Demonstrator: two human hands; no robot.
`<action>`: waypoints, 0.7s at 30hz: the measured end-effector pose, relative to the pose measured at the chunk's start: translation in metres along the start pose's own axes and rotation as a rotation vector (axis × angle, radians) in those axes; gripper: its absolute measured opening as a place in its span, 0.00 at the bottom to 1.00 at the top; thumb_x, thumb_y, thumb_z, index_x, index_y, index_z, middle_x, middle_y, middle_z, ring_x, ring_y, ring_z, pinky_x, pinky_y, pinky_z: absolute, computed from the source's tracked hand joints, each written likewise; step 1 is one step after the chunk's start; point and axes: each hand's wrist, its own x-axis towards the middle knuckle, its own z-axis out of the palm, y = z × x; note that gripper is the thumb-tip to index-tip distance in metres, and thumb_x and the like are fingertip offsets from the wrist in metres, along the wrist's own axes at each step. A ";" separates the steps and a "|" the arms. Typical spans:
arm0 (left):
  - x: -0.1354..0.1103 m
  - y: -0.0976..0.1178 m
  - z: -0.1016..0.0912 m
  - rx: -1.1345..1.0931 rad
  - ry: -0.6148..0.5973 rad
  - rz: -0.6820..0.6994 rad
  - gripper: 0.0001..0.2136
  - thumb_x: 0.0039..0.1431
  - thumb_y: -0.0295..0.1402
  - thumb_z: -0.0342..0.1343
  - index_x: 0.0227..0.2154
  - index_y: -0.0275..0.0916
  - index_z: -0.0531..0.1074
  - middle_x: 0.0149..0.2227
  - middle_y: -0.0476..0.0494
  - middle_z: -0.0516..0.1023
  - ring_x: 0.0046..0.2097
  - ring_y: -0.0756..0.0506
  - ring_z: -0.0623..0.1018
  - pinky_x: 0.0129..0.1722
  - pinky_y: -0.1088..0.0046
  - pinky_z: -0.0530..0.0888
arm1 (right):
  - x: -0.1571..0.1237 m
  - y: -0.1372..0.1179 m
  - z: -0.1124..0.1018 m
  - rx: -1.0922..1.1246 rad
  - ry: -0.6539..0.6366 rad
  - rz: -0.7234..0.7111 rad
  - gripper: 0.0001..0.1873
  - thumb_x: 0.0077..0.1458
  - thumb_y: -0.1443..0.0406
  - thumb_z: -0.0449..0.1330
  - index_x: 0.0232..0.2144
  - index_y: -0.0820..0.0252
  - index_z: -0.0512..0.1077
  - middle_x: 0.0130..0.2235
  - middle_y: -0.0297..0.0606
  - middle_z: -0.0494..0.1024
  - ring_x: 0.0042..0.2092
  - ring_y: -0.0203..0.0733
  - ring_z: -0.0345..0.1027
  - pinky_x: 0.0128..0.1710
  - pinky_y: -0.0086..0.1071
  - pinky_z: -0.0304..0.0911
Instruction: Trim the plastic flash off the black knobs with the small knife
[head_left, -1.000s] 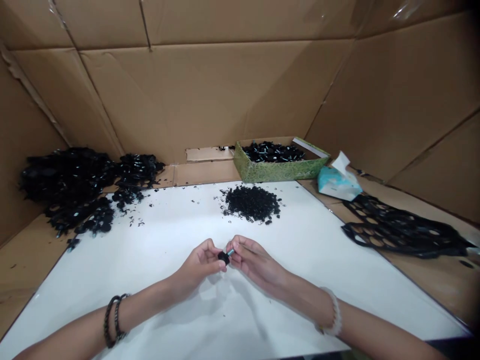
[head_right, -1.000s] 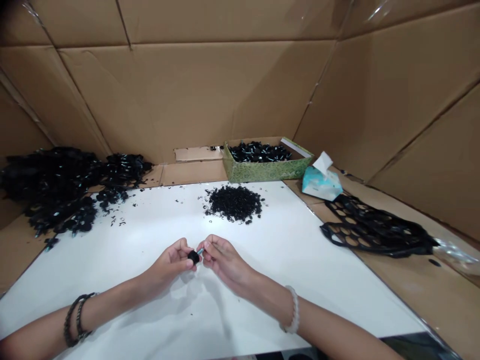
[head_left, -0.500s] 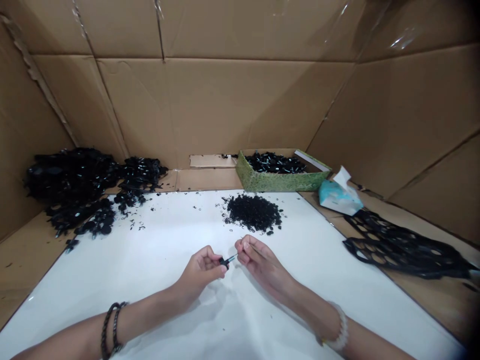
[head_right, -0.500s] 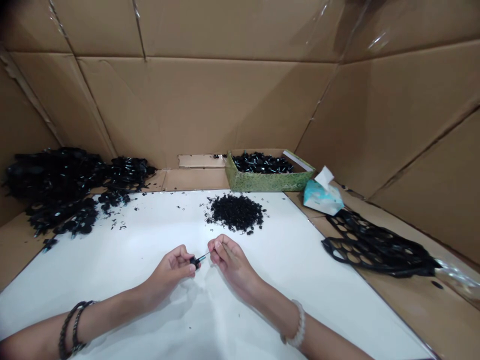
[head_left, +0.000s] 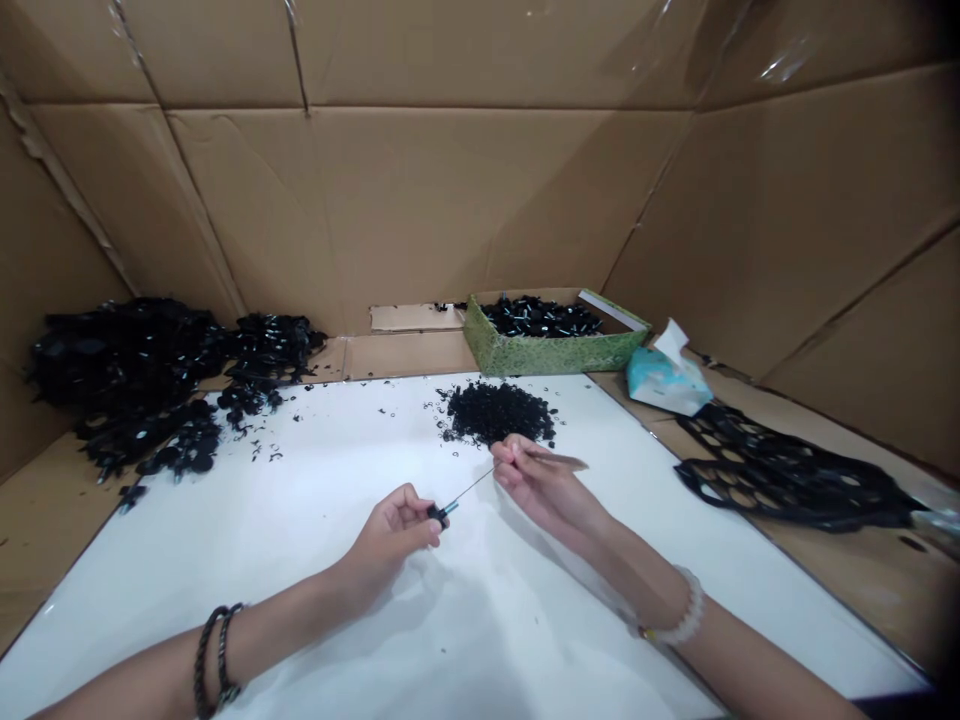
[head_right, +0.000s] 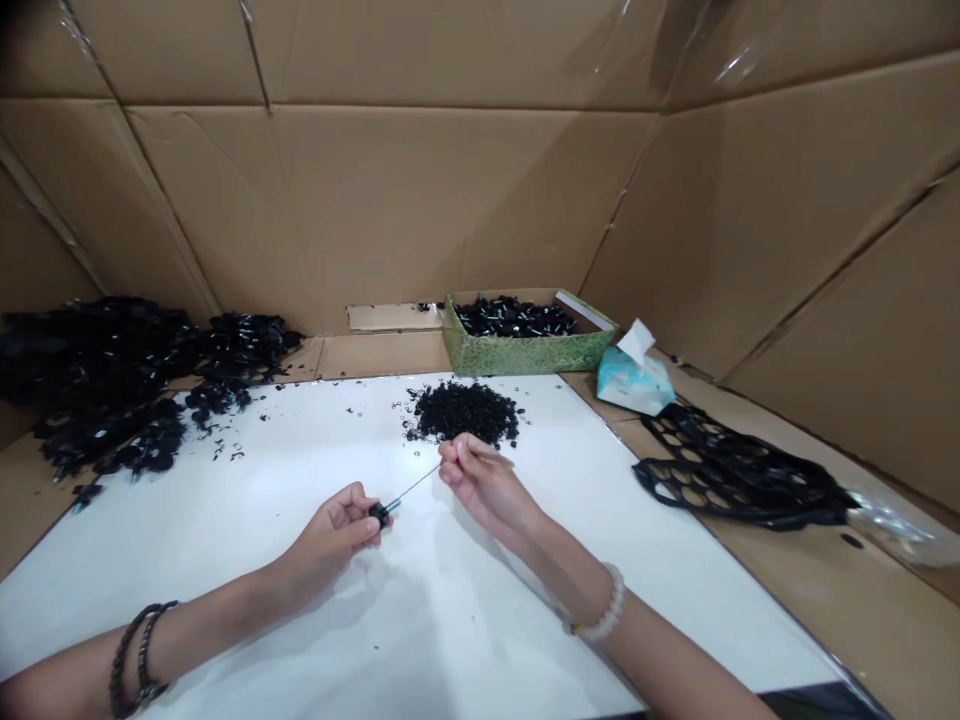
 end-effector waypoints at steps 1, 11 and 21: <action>0.000 0.001 0.000 -0.003 0.002 -0.005 0.13 0.46 0.32 0.63 0.27 0.38 0.62 0.29 0.49 0.73 0.30 0.53 0.68 0.34 0.76 0.62 | 0.002 -0.005 -0.003 0.018 0.012 -0.011 0.15 0.44 0.66 0.67 0.22 0.61 0.62 0.28 0.30 0.58 0.25 0.27 0.50 0.26 0.24 0.54; -0.002 0.009 0.001 -0.048 0.030 -0.063 0.12 0.45 0.31 0.64 0.26 0.37 0.63 0.29 0.47 0.75 0.32 0.52 0.70 0.35 0.77 0.62 | 0.015 -0.061 -0.032 0.119 0.224 -0.149 0.13 0.44 0.80 0.54 0.21 0.61 0.57 0.27 0.29 0.55 0.22 0.25 0.50 0.24 0.20 0.59; -0.004 0.008 0.000 -0.032 0.016 -0.060 0.12 0.47 0.31 0.63 0.26 0.38 0.63 0.28 0.49 0.74 0.34 0.52 0.70 0.33 0.78 0.61 | 0.004 -0.117 -0.075 0.135 0.368 -0.407 0.15 0.41 0.84 0.47 0.22 0.60 0.56 0.25 0.28 0.56 0.21 0.25 0.51 0.23 0.17 0.60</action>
